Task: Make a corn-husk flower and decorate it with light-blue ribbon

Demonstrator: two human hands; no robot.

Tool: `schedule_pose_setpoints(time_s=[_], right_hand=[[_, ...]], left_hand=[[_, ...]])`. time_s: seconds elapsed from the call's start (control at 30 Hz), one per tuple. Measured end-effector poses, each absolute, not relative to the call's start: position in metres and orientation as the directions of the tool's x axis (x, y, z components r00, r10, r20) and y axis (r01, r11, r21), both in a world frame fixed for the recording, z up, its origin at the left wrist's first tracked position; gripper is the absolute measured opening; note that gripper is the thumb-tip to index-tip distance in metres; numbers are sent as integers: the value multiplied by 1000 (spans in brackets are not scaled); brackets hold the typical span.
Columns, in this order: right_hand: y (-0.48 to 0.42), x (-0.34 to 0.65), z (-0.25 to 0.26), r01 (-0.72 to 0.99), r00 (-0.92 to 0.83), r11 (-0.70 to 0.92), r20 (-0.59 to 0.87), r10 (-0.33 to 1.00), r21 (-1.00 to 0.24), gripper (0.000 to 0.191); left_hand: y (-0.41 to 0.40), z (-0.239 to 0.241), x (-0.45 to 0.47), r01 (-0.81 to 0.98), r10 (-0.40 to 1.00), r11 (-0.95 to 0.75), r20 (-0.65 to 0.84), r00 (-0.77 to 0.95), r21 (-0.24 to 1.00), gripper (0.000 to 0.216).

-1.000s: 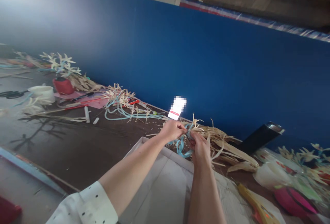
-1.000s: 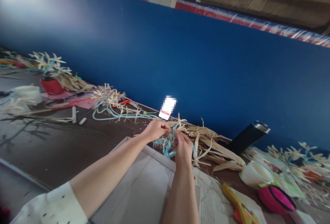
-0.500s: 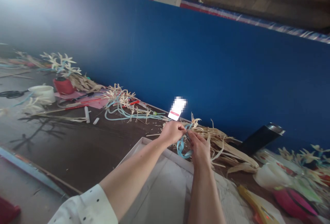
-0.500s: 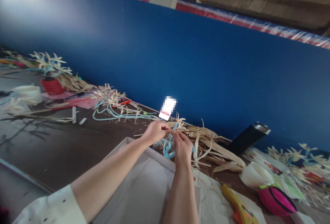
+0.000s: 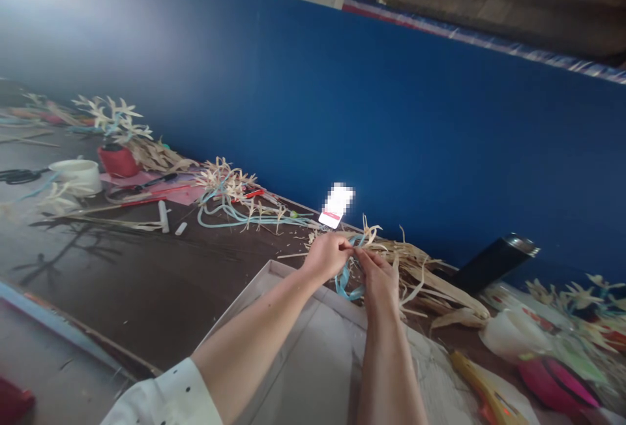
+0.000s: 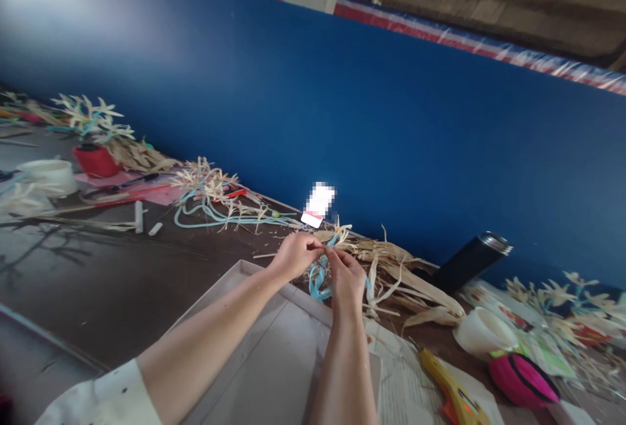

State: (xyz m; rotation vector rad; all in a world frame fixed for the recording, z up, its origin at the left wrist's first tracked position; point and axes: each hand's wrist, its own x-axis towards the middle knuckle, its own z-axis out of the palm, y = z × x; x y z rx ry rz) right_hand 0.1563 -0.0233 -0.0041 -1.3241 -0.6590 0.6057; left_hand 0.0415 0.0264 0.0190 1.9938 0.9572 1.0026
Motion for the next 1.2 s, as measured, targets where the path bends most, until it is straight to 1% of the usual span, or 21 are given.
schedule_pose_setpoints(time_s=[0.13,0.3,0.43,0.57,0.67,0.97,1.2], right_hand=[[-24,158,-6,-1,682,127,92,725,-992,41],[-26,155,0,-25,708,99,52,704,-995,43],[-28,151,5,-34,713,97,44,700,-995,41],[-28,150,5,-58,707,110,37,706,-992,39],[-28,148,6,-41,712,97,39,701,-994,38],[-29,147,8,-97,690,142,36,723,-985,35],[-27,147,4,-90,675,126,32,737,-988,45]], left_hand=[[28,18,40,227,828,-460,323,458,858,25],[29,13,39,132,836,-385,285,470,913,26],[30,9,38,154,868,-362,272,416,920,28],[30,9,37,175,858,-390,287,427,904,24],[29,10,38,188,861,-394,290,418,900,21],[28,11,38,197,866,-410,311,392,891,22],[28,14,35,216,846,-460,352,400,861,19]])
